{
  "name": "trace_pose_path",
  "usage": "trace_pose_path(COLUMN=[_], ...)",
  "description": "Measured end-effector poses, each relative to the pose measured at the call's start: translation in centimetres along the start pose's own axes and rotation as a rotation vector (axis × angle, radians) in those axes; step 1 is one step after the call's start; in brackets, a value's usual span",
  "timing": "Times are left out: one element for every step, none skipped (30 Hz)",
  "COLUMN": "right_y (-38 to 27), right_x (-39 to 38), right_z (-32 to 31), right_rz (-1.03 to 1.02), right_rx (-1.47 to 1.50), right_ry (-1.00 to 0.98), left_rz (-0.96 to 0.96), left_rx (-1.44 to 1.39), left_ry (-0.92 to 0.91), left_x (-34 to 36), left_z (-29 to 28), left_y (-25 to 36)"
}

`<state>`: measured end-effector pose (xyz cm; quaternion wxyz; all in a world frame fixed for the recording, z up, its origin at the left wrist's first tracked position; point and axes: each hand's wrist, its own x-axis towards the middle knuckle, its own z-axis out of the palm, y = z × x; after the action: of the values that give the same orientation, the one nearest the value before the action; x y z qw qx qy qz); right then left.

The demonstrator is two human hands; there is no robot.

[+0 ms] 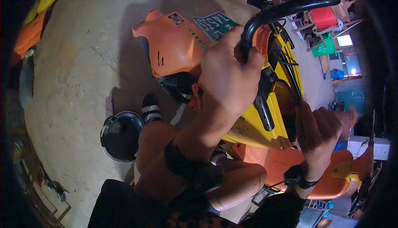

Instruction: Repairing or maintaining a scooter by working on the wiring and mechanical components under the front cowl.

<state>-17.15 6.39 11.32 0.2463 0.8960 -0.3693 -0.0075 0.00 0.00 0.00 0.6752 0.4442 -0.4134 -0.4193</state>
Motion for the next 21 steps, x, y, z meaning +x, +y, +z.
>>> trace_pose_path(right_y=[-0.2, 0.3, 0.2, 0.1, 0.0, -0.3, -0.7, -1.0, -1.5, -1.9, -2.4, -3.0, -3.6, -4.1, -4.5, -4.9, -5.0, -5.0, -4.9, -4.8, -4.7], right_x=[0.7, -0.7, -0.8, -1.0, -1.1, -0.9, -0.7, -0.5, -0.3, -0.1, 0.1, 0.4, 0.8, 1.2, 1.6, 2.1, 2.3, 2.3, 2.4, 2.2, 2.0], right_z=[0.8, 1.2, 0.4, -0.4, -1.1, -1.3, -1.7, -2.1, -1.6, -1.2, -0.8, -1.1, -1.6, -2.0, -2.2, -2.2, -2.2, -2.0, -1.8, -1.5, -1.2], right_rz=[-0.031, 0.017, 0.004, -0.008, -0.02, -0.034, -0.045, -0.053, -0.055, -0.055, -0.054, -0.022, 0.01, 0.041, 0.041, 0.04, 0.037, 0.029, 0.021, 0.016, 0.012], right_rx=[0.037, -0.001, -0.029, -0.056, -0.081, -0.098, -0.116, -0.138, -0.142, -0.148, -0.155, -0.145, -0.133, -0.12, -0.111, -0.099, -0.087, -0.083, -0.079, -0.077, -0.078], right_ry=[0.043, -0.012, -0.021, -0.03, -0.042, -0.051, -0.063, -0.079, -0.073, -0.068, -0.064, -0.098, -0.132, -0.163, -0.188, -0.211, -0.234, -0.229, -0.225, -0.209, -0.194], left_rz=[0.004, -0.038, -0.032, -0.027, -0.024, -0.006, 0.011, 0.027, 0.019, 0.011, 0.004, 0.021, 0.04, 0.058, 0.051, 0.044, 0.037, 0.025, 0.013, 0.0, -0.006], left_rx=[0.043, -0.008, -0.045, -0.079, -0.114, -0.098, -0.085, -0.074, -0.067, -0.061, -0.055, -0.056, -0.056, -0.054, -0.077, -0.099, -0.121, -0.137, -0.153, -0.169, -0.112], left_ry=[0.035, -0.032, -0.035, -0.037, -0.039, -0.031, -0.026, -0.024, -0.017, -0.011, -0.006, 0.014, 0.035, 0.056, 0.056, 0.057, 0.059, 0.051, 0.044, 0.037, 0.018], left_x=[0.0, -0.1, -0.1, -0.2, -0.2, -0.2, -0.1, -0.1, -0.1, -0.1, -0.2, -0.1, 0.0, 0.0, -0.1, -0.2, -0.3, -0.2, -0.1, -0.1, -0.2], left_z=[-1.2, 0.9, 1.3, 1.6, 2.0, 1.9, 1.8, 1.9, 1.6, 1.4, 1.2, 1.3, 1.4, 1.5, 1.6, 1.7, 1.7, 1.8, 2.0, 2.1, 2.2], left_y=[0.3, -1.5, -0.9, -0.6, -0.3, -0.3, -0.3, -0.2, -0.5, -0.7, -0.9, -0.8, -0.6, -0.4, -0.3, -0.3, -0.3, -0.6, -0.9, -1.2, -1.4])
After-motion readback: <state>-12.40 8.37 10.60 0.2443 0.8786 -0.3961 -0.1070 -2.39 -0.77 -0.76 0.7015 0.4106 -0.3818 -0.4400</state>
